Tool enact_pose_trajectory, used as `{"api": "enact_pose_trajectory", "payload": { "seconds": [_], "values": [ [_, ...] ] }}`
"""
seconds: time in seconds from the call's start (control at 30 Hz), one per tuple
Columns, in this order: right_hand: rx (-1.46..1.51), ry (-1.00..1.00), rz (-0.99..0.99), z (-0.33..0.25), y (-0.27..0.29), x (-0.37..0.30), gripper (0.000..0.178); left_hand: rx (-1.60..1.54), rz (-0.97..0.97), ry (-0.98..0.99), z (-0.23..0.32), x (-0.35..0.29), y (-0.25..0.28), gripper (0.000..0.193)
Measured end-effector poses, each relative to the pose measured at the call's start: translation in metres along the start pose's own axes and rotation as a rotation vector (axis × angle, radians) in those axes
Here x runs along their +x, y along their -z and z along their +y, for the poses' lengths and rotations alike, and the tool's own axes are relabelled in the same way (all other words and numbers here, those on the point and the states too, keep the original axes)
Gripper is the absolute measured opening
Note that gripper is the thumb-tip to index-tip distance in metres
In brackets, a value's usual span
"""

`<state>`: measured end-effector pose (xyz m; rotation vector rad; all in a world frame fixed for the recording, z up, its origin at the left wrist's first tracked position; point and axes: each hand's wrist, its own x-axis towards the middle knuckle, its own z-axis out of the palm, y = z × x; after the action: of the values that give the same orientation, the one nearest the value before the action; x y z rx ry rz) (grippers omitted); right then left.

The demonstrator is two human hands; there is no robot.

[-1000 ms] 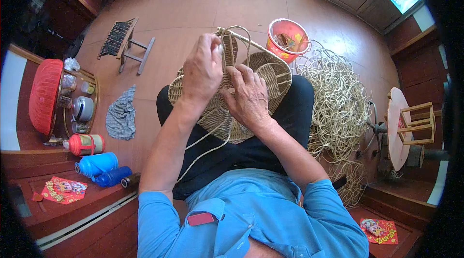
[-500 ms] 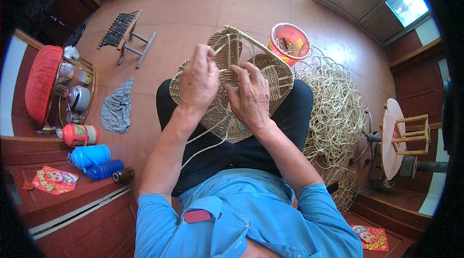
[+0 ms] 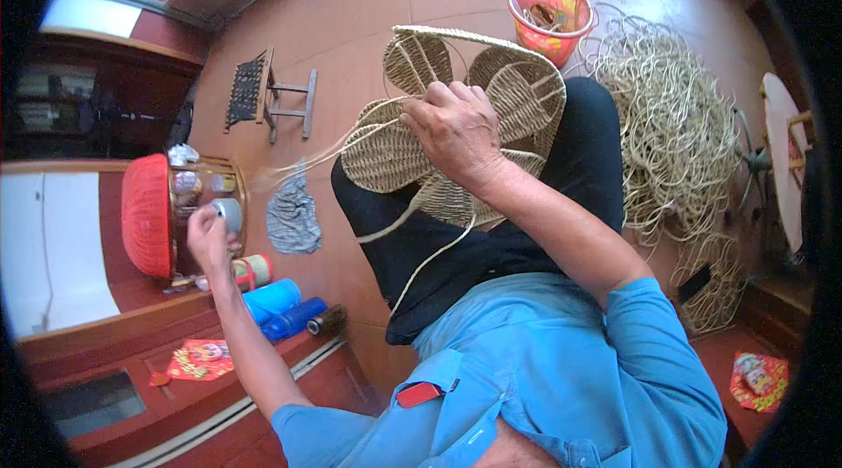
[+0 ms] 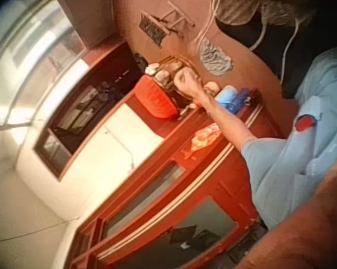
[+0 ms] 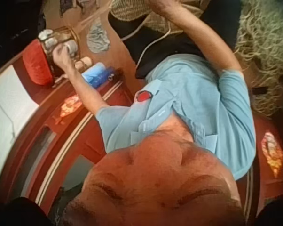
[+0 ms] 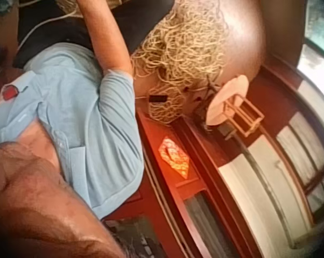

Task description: The recorder is weaving a large flower-like object from straw or similar plant fibers.

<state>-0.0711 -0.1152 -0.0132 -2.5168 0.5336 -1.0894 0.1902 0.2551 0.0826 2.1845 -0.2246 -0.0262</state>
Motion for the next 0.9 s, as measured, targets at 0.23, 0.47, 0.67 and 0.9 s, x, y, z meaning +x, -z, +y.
{"api": "enact_pose_trajectory", "payload": {
  "seconds": [0.23,0.47,0.67,0.9],
  "values": [
    [0.068,-0.014,0.058,0.000,-0.008,-0.001,0.015,0.444,0.039,-0.429,-0.015,-0.010,0.056,0.018],
    [0.060,-0.009,0.024,-0.007,-0.011,0.002,0.015,0.292,-0.323,-0.838,0.116,-0.089,-0.196,0.031],
    [0.032,-0.038,0.065,-0.010,-0.011,0.001,0.013,0.385,-0.367,-1.091,0.112,-0.062,-0.236,0.020],
    [0.005,-0.031,0.069,-0.004,-0.007,0.004,0.014,1.154,0.050,-1.050,0.062,0.038,-0.078,0.022]
  ]
}}
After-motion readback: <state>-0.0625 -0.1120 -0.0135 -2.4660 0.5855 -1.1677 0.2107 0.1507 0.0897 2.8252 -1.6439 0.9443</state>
